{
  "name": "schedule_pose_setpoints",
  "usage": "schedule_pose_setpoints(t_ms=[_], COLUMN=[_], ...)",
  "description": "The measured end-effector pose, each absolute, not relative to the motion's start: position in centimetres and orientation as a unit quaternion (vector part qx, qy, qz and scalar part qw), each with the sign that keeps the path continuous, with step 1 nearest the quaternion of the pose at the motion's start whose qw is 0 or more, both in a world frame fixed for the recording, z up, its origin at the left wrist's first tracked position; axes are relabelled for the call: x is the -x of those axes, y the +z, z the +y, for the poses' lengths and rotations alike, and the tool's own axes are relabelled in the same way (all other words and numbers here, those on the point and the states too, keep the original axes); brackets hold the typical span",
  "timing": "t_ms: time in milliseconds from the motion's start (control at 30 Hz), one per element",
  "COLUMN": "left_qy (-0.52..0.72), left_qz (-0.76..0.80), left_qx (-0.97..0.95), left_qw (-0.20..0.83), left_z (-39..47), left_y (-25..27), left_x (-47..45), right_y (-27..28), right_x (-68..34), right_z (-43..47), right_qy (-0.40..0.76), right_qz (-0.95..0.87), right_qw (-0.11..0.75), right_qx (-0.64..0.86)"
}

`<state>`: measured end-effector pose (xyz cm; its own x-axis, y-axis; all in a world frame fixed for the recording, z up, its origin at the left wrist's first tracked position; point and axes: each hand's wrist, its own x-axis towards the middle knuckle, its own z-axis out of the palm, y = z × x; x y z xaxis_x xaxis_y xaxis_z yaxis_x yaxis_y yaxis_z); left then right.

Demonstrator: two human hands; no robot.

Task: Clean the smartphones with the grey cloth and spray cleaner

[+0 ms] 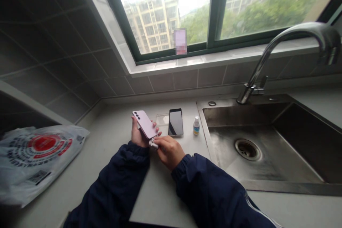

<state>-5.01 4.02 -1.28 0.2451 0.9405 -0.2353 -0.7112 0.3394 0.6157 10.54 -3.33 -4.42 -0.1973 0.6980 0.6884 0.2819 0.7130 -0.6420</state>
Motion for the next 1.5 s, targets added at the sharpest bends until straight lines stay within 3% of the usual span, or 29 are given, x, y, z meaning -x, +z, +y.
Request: schedule_pose_setpoints(t_ms=[533, 1500], left_qy=[0.534, 0.504], left_qz=[0.452, 0.560], left_qx=[-0.273, -0.371], left_qw=[0.660, 0.543], left_z=[4.4, 6.9], left_y=[-2.1, -4.1], left_x=[5.1, 3.6], right_y=[-3.9, -4.9], right_x=[-10.2, -9.9], right_z=[-4.0, -4.3], right_qy=[0.277, 0.306], right_qz=[-0.761, -0.760], right_qw=[0.482, 0.462], right_qx=[0.334, 0.340])
